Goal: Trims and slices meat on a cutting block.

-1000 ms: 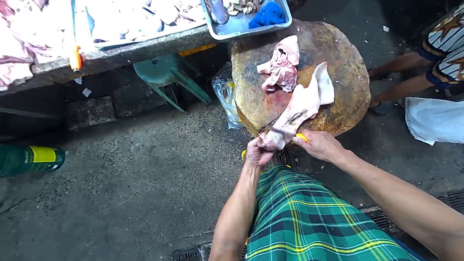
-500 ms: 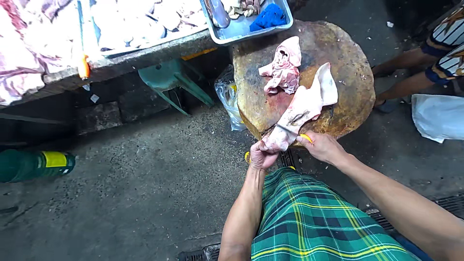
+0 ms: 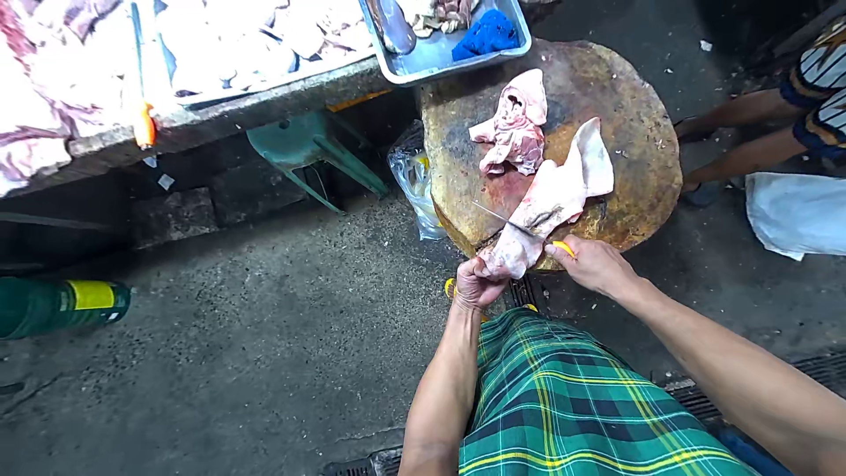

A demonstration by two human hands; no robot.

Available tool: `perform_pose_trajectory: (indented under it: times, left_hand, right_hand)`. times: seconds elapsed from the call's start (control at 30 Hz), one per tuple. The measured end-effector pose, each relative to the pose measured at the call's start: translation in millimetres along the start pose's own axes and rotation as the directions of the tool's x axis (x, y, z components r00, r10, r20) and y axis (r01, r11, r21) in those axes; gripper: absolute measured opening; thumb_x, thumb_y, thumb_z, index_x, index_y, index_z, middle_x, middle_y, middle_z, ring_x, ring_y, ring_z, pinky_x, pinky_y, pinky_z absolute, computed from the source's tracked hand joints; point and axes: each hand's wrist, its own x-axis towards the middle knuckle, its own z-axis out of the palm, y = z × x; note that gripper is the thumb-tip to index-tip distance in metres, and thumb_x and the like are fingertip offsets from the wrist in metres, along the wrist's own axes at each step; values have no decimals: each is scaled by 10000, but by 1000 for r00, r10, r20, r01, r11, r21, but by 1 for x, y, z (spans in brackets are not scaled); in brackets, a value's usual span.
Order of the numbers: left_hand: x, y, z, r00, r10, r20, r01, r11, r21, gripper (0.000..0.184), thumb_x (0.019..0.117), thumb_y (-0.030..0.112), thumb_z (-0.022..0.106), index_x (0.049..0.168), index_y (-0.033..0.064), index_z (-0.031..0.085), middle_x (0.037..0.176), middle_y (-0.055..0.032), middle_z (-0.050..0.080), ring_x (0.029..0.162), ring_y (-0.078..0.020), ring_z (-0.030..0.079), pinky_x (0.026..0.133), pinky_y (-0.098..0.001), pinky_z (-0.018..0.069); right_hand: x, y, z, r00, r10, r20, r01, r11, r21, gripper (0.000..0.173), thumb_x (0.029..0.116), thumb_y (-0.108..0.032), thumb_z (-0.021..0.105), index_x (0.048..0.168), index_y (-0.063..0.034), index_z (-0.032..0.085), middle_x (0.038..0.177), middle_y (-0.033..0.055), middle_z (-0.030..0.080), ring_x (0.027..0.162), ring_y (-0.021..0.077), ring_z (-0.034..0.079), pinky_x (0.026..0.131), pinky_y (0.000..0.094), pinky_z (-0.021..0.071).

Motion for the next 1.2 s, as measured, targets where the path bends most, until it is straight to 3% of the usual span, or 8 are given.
perform_pose_trajectory:
  times: [0.1, 0.67, 0.77, 0.83, 0.9, 1.0, 1.13, 1.2]
  left_hand:
    - [2, 1, 1, 999, 4, -34, -3, 1000, 27, 184, 827, 322, 713, 907, 157, 721, 852, -16, 711, 809, -137, 692, 778, -348, 582]
    - [-12, 5, 14, 961, 90, -260, -71, 994, 82, 103, 873, 237, 586, 908, 163, 649, 860, -21, 668, 848, -155, 674, 826, -378, 573]
    - [-15, 6, 12, 949, 119, -291, -91, 990, 111, 97, 892, 206, 555, 839, 169, 628, 771, 1, 626, 768, -145, 647, 802, -375, 564]
    - [-17, 11, 19, 909, 148, -389, -28, 954, 298, 162, 941, 194, 486, 794, 185, 554, 675, 36, 529, 662, -116, 568, 715, -347, 530]
    - [-22, 15, 32, 842, 176, -509, 130, 851, 509, 180, 1001, 284, 515, 899, 147, 571, 766, -7, 568, 745, -155, 592, 746, -388, 541]
    - [-33, 15, 50, 789, 105, -605, 376, 697, 611, 431, 975, 297, 655, 1321, 72, 531, 1074, -115, 677, 923, -216, 679, 826, -422, 594]
    - [-38, 6, 51, 763, 17, -646, 425, 739, 522, 326, 955, 51, 631, 1269, 45, 544, 1010, -126, 685, 819, -219, 710, 753, -401, 626]
    - [-42, -1, 50, 769, -6, -639, 387, 801, 457, 290, 1005, 87, 553, 1289, 35, 525, 1046, -152, 688, 863, -248, 722, 794, -420, 626]
  right_hand:
    - [-10, -11, 0, 994, -112, 17, 112, 993, -21, 586, 1021, -677, 410, 1014, -140, 644, 813, 88, 665, 786, 296, 695, 687, 553, 563]
    - [-21, -17, 6, 991, 22, 134, -25, 999, 24, 664, 1005, -729, 344, 1059, -139, 645, 814, 116, 677, 839, 334, 705, 729, 579, 559]
    - [-12, 6, 3, 989, 127, 80, -133, 989, 69, 666, 1024, -687, 372, 1072, -87, 658, 864, 189, 689, 863, 414, 701, 738, 654, 545]
    - [-14, 25, 0, 985, 159, 60, -167, 973, 162, 672, 1031, -683, 355, 1040, -80, 653, 841, 189, 665, 828, 402, 684, 720, 651, 533]
    - [-22, 39, 4, 978, 196, 70, -208, 935, 288, 673, 1037, -674, 354, 1017, -71, 652, 789, 173, 637, 718, 359, 655, 666, 605, 535]
    - [-37, 54, 24, 952, 263, 155, -304, 843, 443, 685, 1031, -695, 337, 1084, -82, 637, 779, 129, 617, 603, 273, 618, 586, 489, 555]
    - [-55, 48, 51, 949, 257, 182, -315, 768, 558, 662, 1046, -672, 324, 1169, -88, 609, 812, 116, 629, 638, 256, 639, 617, 470, 572]
    - [-65, 40, 59, 970, 190, 151, -242, 811, 532, 617, 1062, -635, 335, 1179, -90, 600, 816, 127, 636, 691, 286, 658, 665, 521, 574]
